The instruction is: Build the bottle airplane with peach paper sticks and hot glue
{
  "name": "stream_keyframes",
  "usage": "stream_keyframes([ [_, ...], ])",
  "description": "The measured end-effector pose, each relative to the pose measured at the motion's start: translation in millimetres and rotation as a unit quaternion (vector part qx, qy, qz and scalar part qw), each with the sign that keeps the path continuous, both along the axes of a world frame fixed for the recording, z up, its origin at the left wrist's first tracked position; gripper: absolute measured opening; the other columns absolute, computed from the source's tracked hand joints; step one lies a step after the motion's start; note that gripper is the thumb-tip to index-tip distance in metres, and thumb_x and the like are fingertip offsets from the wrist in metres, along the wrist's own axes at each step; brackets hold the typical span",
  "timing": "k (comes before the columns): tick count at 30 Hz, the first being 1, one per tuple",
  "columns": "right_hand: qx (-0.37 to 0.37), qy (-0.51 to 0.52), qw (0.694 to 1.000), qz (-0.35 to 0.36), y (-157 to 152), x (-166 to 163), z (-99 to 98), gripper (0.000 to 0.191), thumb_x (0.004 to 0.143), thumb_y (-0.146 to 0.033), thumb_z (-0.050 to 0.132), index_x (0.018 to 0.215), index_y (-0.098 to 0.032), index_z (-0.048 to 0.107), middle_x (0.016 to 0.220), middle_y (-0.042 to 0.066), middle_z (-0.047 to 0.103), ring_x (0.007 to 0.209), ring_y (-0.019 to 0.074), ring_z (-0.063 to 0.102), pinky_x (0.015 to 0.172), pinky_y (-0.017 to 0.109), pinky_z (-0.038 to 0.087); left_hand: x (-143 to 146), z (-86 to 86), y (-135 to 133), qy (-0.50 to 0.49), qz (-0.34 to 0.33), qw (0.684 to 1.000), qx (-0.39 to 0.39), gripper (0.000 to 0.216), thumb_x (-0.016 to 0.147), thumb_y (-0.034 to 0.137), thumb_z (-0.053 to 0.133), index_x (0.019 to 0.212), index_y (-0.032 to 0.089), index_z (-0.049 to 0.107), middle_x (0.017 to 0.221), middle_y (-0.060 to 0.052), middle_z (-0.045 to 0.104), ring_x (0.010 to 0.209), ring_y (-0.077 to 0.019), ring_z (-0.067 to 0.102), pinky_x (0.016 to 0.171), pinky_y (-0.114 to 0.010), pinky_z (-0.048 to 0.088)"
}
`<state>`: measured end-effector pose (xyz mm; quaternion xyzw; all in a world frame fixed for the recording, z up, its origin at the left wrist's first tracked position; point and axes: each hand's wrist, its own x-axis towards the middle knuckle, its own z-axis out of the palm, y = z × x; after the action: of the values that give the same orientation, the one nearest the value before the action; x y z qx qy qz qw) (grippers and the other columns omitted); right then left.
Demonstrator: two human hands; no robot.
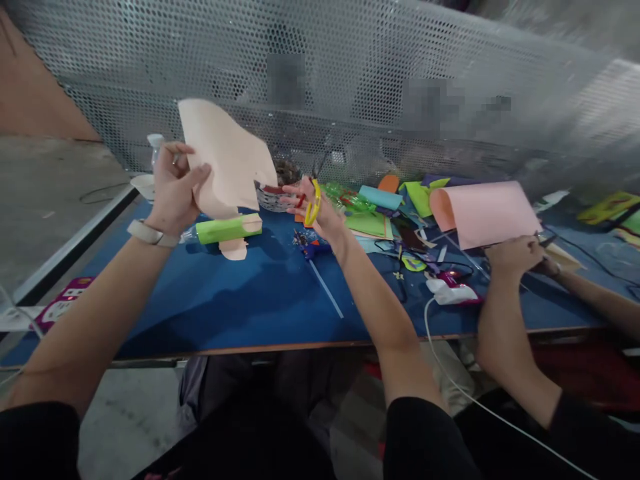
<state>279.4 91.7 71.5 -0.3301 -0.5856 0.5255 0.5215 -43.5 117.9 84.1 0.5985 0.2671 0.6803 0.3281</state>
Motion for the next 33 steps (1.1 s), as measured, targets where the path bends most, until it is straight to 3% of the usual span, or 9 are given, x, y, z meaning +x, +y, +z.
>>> stream_keyframes([
  [2, -0.028, 0.052, 0.998, 0.020, -14, -6, -13.5, 0.073, 0.077, -0.094, 0.094, 0.095, -0.030, 0.061, 0.128, 0.006, 0.086, 0.126, 0.0313, 0.083, 0.103, 0.048, 0.073, -8, -15.7, -16, 0.015, -0.025, 0.999, -0.046, 0.082, 0.079, 0.071, 0.105, 0.122, 0.029, 0.050, 0.107, 0.001, 0.073, 0.102, -0.0197, 0.070, 0.090, -0.038, 0.057],
  [5, -0.070, 0.072, 0.995, 0.010, -21, -14, -31.4, 0.074, 0.066, -0.081, 0.106, 0.098, -0.031, 0.063, 0.116, 0.005, 0.086, 0.117, 0.0340, 0.083, 0.097, 0.052, 0.074, -21, -38.4, -31, 0.066, -0.026, 0.994, -0.078, 0.082, 0.076, 0.066, 0.106, 0.123, 0.025, 0.052, 0.106, -0.001, 0.076, 0.091, -0.0186, 0.071, 0.078, -0.034, 0.056],
  [9, -0.068, 0.083, 0.993, -0.037, -21, -23, -54.9, 0.079, 0.063, -0.063, 0.111, 0.092, -0.030, 0.046, 0.091, -0.003, 0.072, 0.095, 0.0240, 0.078, 0.082, 0.041, 0.073, -31, -58.1, -42, 0.149, -0.017, 0.984, -0.101, 0.062, 0.088, 0.043, 0.097, 0.129, 0.019, 0.056, 0.126, -0.009, 0.081, 0.087, -0.0146, 0.070, 0.068, -0.027, 0.053],
  [13, -0.020, 0.024, 0.994, -0.105, -24, -26, -73.6, 0.081, 0.065, -0.061, 0.108, 0.093, -0.030, 0.038, 0.087, -0.005, 0.060, 0.081, 0.0180, 0.069, 0.068, 0.032, 0.065, -31, -65.1, -47, 0.206, 0.002, 0.977, -0.060, 0.053, 0.093, 0.030, 0.086, 0.139, 0.021, 0.061, 0.140, -0.014, 0.080, 0.088, -0.0167, 0.074, 0.061, -0.025, 0.053],
  [20, 0.047, -0.016, 0.971, -0.232, -28, -28, -87.3, 0.070, 0.072, -0.062, 0.098, 0.094, -0.031, 0.039, 0.086, -0.003, 0.064, 0.074, 0.0182, 0.065, 0.068, 0.034, 0.059, -28, -78.2, -47, 0.215, 0.039, 0.975, -0.034, 0.073, 0.096, 0.028, 0.080, 0.164, 0.026, 0.053, 0.139, -0.015, 0.082, 0.113, -0.0290, 0.084, 0.075, -0.032, 0.070],
  [23, 0.064, 0.006, 0.969, -0.237, -26, -28, -88.6, 0.066, 0.071, -0.056, 0.099, 0.093, -0.030, 0.042, 0.086, -0.003, 0.064, 0.076, 0.0188, 0.067, 0.072, 0.035, 0.060, -29, -83.6, -44, 0.198, 0.076, 0.976, -0.048, 0.077, 0.097, 0.030, 0.082, 0.168, 0.024, 0.051, 0.116, -0.010, 0.084, 0.103, -0.0284, 0.085, 0.081, -0.037, 0.073],
  [27, 0.085, -0.007, 0.964, -0.252, -25, -28, -90.2, 0.069, 0.072, -0.064, 0.097, 0.093, -0.031, 0.041, 0.088, -0.002, 0.064, 0.077, 0.0212, 0.066, 0.074, 0.039, 0.061, -26, -83.4, -47, 0.175, 0.048, 0.978, -0.099, 0.072, 0.095, 0.046, 0.091, 0.157, 0.021, 0.065, 0.110, -0.010, 0.085, 0.102, -0.0293, 0.086, 0.088, -0.042, 0.074],
  [30, 0.099, -0.024, 0.963, -0.250, -25, -26, -91.2, 0.071, 0.076, -0.071, 0.094, 0.093, -0.031, 0.038, 0.087, -0.002, 0.060, 0.077, 0.0218, 0.064, 0.078, 0.042, 0.061, -21, -81.2, -54, 0.225, -0.027, 0.964, -0.141, 0.052, 0.095, 0.056, 0.089, 0.130, 0.019, 0.081, 0.121, -0.014, 0.087, 0.107, -0.0299, 0.085, 0.089, -0.040, 0.073],
  [33, 0.114, -0.043, 0.961, -0.247, -22, -24, -91.9, 0.069, 0.080, -0.072, 0.092, 0.093, -0.031, 0.038, 0.086, -0.002, 0.057, 0.077, 0.0226, 0.063, 0.079, 0.044, 0.060, -15, -81.2, -59, 0.314, -0.014, 0.941, -0.129, 0.035, 0.100, 0.052, 0.081, 0.105, 0.017, 0.083, 0.109, -0.013, 0.088, 0.101, -0.0303, 0.083, 0.089, -0.041, 0.070],
])
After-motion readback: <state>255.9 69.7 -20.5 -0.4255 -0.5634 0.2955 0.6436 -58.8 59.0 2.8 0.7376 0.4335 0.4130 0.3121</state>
